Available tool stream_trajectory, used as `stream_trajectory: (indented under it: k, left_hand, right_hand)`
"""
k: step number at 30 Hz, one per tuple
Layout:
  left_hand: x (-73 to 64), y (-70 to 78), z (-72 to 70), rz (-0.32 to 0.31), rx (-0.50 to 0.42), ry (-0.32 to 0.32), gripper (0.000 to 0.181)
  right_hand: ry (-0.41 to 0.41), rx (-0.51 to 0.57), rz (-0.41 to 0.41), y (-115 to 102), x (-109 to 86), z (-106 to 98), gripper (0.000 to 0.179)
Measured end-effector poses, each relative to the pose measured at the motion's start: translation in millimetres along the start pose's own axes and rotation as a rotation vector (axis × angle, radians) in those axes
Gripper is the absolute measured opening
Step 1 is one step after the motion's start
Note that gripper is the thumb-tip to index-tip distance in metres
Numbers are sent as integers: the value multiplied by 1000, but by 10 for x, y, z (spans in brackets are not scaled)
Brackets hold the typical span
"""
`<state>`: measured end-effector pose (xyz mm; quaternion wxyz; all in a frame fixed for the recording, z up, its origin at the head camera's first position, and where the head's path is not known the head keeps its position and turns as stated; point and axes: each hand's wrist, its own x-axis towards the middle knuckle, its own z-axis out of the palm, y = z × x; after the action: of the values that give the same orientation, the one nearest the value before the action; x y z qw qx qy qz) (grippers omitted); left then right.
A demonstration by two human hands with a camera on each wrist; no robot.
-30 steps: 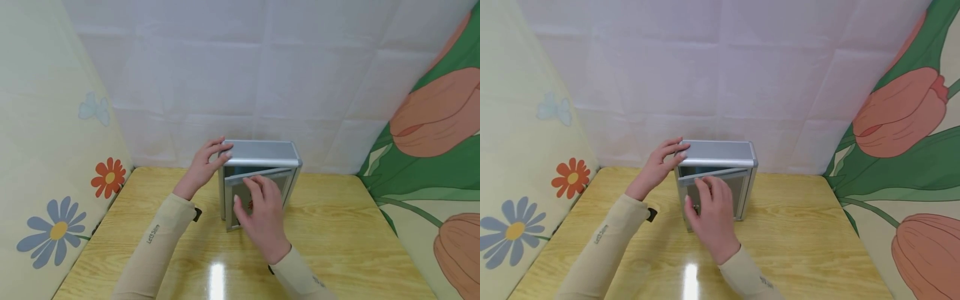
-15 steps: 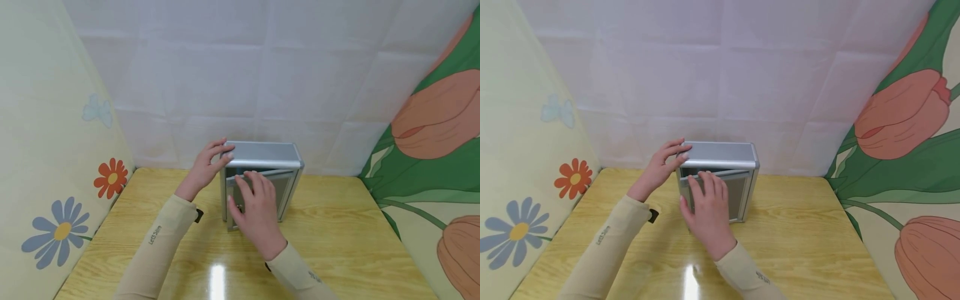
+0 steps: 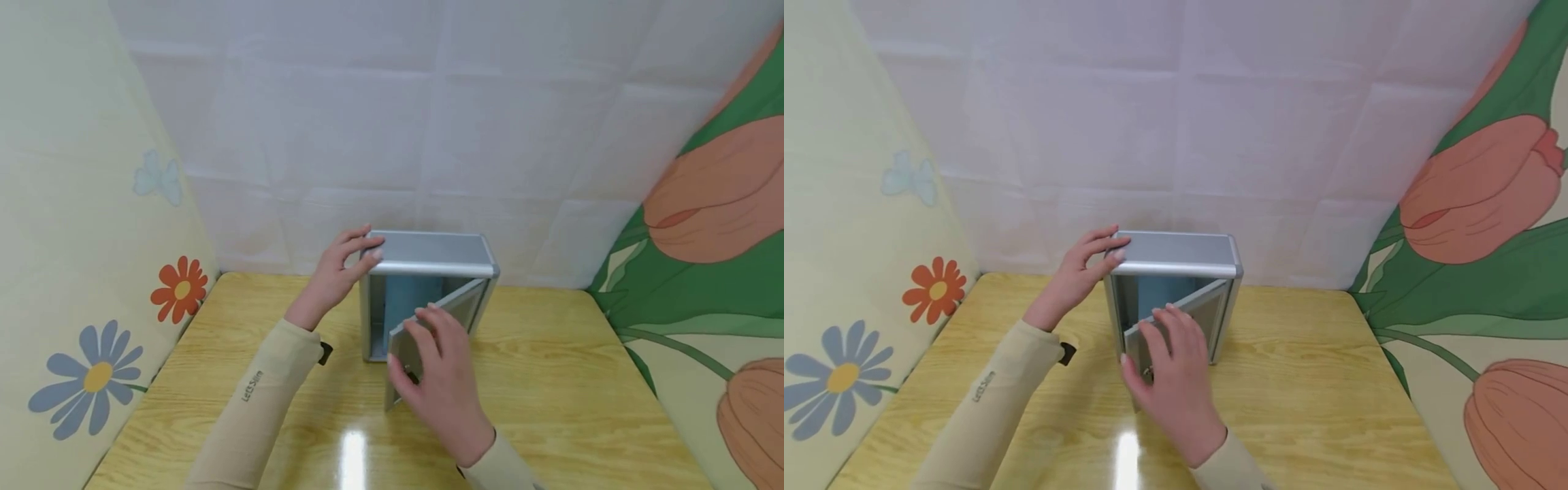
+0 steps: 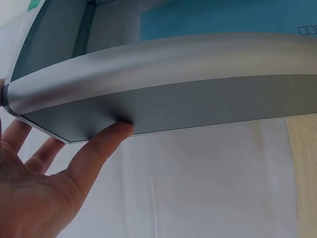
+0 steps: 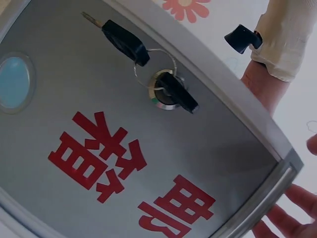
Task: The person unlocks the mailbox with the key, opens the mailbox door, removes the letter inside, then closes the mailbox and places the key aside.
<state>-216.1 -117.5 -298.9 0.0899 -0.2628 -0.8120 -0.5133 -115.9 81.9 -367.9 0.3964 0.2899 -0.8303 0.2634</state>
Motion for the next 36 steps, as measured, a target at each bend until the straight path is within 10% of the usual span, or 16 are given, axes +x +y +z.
stream_trajectory:
  k: [19, 36]
  left_hand:
    - [10, 13, 13, -25, -20, -10, 38]
    - [13, -13, 15, -30, -22, -10, 38]
  right_hand:
    - [308, 168, -115, 162, -317, -506, 36]
    - [531, 204, 105, 320, -458, -718, 25]
